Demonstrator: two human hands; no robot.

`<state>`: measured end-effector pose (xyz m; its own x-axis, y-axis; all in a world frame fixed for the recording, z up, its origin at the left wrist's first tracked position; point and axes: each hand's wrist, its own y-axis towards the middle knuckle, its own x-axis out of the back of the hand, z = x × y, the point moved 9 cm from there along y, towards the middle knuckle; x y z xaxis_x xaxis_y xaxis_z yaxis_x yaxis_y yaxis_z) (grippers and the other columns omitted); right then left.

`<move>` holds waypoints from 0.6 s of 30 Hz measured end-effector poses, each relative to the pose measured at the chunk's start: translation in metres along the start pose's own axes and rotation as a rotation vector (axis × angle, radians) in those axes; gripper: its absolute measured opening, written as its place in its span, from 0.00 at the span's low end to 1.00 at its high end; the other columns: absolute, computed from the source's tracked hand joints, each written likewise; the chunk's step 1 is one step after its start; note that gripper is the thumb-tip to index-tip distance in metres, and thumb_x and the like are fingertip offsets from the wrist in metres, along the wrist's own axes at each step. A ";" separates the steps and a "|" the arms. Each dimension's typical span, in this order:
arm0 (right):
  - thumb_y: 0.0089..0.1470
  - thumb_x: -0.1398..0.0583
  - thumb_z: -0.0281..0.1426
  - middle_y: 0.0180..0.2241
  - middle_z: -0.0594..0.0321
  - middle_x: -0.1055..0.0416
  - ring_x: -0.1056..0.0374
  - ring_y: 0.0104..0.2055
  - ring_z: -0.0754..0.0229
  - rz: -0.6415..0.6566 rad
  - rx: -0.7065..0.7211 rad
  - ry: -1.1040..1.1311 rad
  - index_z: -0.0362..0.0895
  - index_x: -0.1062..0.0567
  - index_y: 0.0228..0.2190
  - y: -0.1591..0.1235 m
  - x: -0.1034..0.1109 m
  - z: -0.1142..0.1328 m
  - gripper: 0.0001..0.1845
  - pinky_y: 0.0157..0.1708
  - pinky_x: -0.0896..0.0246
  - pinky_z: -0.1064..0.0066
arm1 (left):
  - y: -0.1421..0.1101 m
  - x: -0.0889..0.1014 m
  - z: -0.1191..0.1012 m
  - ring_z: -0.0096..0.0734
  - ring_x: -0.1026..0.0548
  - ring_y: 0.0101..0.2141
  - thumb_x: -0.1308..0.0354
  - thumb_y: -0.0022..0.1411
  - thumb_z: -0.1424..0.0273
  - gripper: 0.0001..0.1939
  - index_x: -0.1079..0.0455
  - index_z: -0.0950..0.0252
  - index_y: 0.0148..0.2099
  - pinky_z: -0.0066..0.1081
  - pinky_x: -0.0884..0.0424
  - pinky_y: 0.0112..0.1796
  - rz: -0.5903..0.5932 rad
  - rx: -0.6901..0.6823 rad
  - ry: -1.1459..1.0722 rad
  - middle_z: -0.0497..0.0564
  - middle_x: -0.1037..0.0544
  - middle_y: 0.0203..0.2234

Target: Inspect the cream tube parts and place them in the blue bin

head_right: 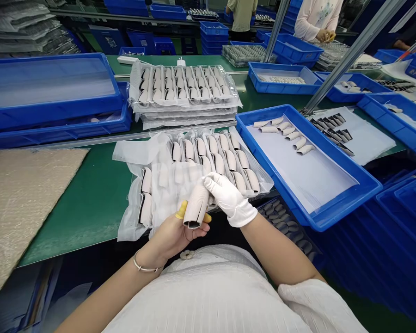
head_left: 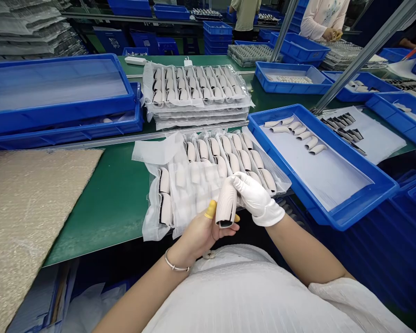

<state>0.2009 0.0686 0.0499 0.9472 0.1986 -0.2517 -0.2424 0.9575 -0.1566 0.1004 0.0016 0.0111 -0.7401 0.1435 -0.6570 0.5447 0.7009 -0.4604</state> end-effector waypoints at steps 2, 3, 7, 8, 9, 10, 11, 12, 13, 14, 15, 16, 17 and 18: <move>0.56 0.37 0.52 0.25 0.69 0.37 0.42 0.24 0.66 0.007 -0.001 0.052 0.46 0.29 0.33 -0.001 -0.004 -0.007 0.22 0.23 0.43 0.75 | 0.001 -0.004 0.013 0.31 0.20 0.30 0.43 0.67 0.54 0.22 0.24 0.70 0.43 0.27 0.23 0.31 0.039 0.088 -0.146 0.59 0.18 0.35; 0.55 0.36 0.52 0.26 0.68 0.36 0.41 0.24 0.66 0.002 -0.003 0.068 0.46 0.29 0.33 -0.002 -0.005 -0.010 0.22 0.24 0.41 0.75 | 0.001 -0.005 0.017 0.30 0.19 0.30 0.43 0.68 0.57 0.19 0.24 0.70 0.42 0.26 0.22 0.31 0.050 0.112 -0.214 0.58 0.18 0.34; 0.52 0.34 0.53 0.29 0.67 0.33 0.38 0.28 0.65 -0.023 0.017 0.132 0.46 0.28 0.33 -0.005 -0.010 -0.014 0.23 0.30 0.38 0.73 | 0.000 -0.009 0.025 0.28 0.19 0.29 0.39 0.64 0.55 0.20 0.23 0.69 0.42 0.23 0.22 0.30 0.101 0.128 -0.403 0.55 0.18 0.32; 0.52 0.34 0.53 0.29 0.67 0.33 0.38 0.29 0.65 -0.017 0.030 0.139 0.46 0.28 0.33 -0.005 -0.012 -0.013 0.23 0.31 0.37 0.73 | 0.000 -0.011 0.025 0.27 0.20 0.28 0.37 0.61 0.53 0.22 0.23 0.69 0.42 0.22 0.23 0.28 0.117 0.122 -0.428 0.54 0.18 0.31; 0.52 0.34 0.53 0.29 0.67 0.33 0.38 0.28 0.65 -0.010 0.040 0.136 0.46 0.27 0.33 -0.005 -0.013 -0.012 0.23 0.31 0.37 0.73 | -0.001 -0.012 0.024 0.27 0.20 0.27 0.35 0.58 0.51 0.23 0.23 0.68 0.42 0.21 0.23 0.27 0.130 0.114 -0.445 0.53 0.19 0.31; 0.52 0.34 0.53 0.29 0.67 0.33 0.38 0.28 0.65 -0.004 0.044 0.123 0.46 0.27 0.33 -0.004 -0.013 -0.011 0.23 0.31 0.37 0.73 | -0.001 -0.012 0.022 0.26 0.21 0.26 0.33 0.55 0.50 0.25 0.23 0.68 0.42 0.21 0.24 0.27 0.133 0.103 -0.453 0.53 0.19 0.30; 0.53 0.35 0.53 0.28 0.67 0.33 0.38 0.28 0.65 -0.003 0.045 0.101 0.46 0.28 0.33 -0.003 -0.013 -0.011 0.23 0.31 0.37 0.73 | -0.001 -0.011 0.020 0.25 0.22 0.26 0.32 0.54 0.50 0.26 0.23 0.68 0.43 0.20 0.24 0.27 0.128 0.088 -0.451 0.52 0.19 0.29; 0.53 0.36 0.53 0.29 0.66 0.32 0.37 0.28 0.65 -0.006 0.044 0.073 0.46 0.28 0.33 -0.003 -0.012 -0.010 0.23 0.31 0.36 0.72 | -0.001 -0.010 0.018 0.24 0.22 0.26 0.31 0.53 0.50 0.27 0.24 0.68 0.43 0.20 0.24 0.28 0.113 0.069 -0.436 0.52 0.20 0.29; 0.54 0.36 0.53 0.31 0.65 0.31 0.36 0.30 0.64 -0.011 0.046 0.041 0.46 0.28 0.35 -0.002 -0.011 -0.009 0.23 0.32 0.35 0.71 | 0.000 -0.007 0.015 0.24 0.23 0.26 0.31 0.52 0.50 0.27 0.24 0.69 0.42 0.20 0.23 0.29 0.088 0.044 -0.411 0.52 0.20 0.29; 0.55 0.37 0.52 0.35 0.63 0.29 0.34 0.32 0.63 -0.013 0.050 0.002 0.47 0.28 0.38 -0.002 -0.010 -0.007 0.22 0.34 0.33 0.70 | 0.001 -0.004 0.011 0.24 0.23 0.26 0.31 0.51 0.49 0.28 0.24 0.69 0.42 0.21 0.23 0.29 0.053 0.015 -0.378 0.52 0.20 0.29; 0.55 0.36 0.51 0.40 0.61 0.29 0.32 0.36 0.61 -0.011 0.057 -0.046 0.47 0.29 0.43 -0.002 -0.009 -0.004 0.24 0.37 0.32 0.69 | 0.002 0.000 0.008 0.25 0.23 0.27 0.30 0.50 0.49 0.28 0.23 0.69 0.41 0.21 0.23 0.30 0.011 -0.021 -0.339 0.52 0.20 0.29; 0.54 0.35 0.50 0.46 0.58 0.29 0.31 0.41 0.59 -0.004 0.066 -0.105 0.48 0.31 0.50 -0.004 -0.009 -0.001 0.28 0.40 0.31 0.67 | 0.003 0.003 0.004 0.25 0.23 0.28 0.30 0.49 0.49 0.28 0.23 0.69 0.41 0.22 0.23 0.31 -0.033 -0.060 -0.298 0.52 0.20 0.30; 0.51 0.32 0.49 0.51 0.56 0.32 0.31 0.46 0.57 0.007 0.073 -0.174 0.49 0.34 0.56 -0.006 -0.011 0.002 0.36 0.44 0.31 0.64 | 0.003 0.007 -0.001 0.26 0.23 0.29 0.30 0.49 0.48 0.28 0.23 0.68 0.40 0.23 0.23 0.31 -0.074 -0.105 -0.256 0.51 0.20 0.30; 0.47 0.29 0.47 0.56 0.54 0.34 0.32 0.50 0.54 0.020 0.074 -0.252 0.50 0.38 0.61 -0.008 -0.013 0.004 0.44 0.48 0.32 0.61 | 0.003 0.009 -0.005 0.27 0.23 0.29 0.30 0.49 0.48 0.27 0.23 0.67 0.40 0.24 0.24 0.32 -0.104 -0.148 -0.213 0.51 0.20 0.30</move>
<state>0.1912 0.0591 0.0581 0.9671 0.2545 -0.0065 -0.2541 0.9637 -0.0815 0.0935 0.0086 0.0072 -0.6809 -0.0732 -0.7287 0.3950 0.8012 -0.4496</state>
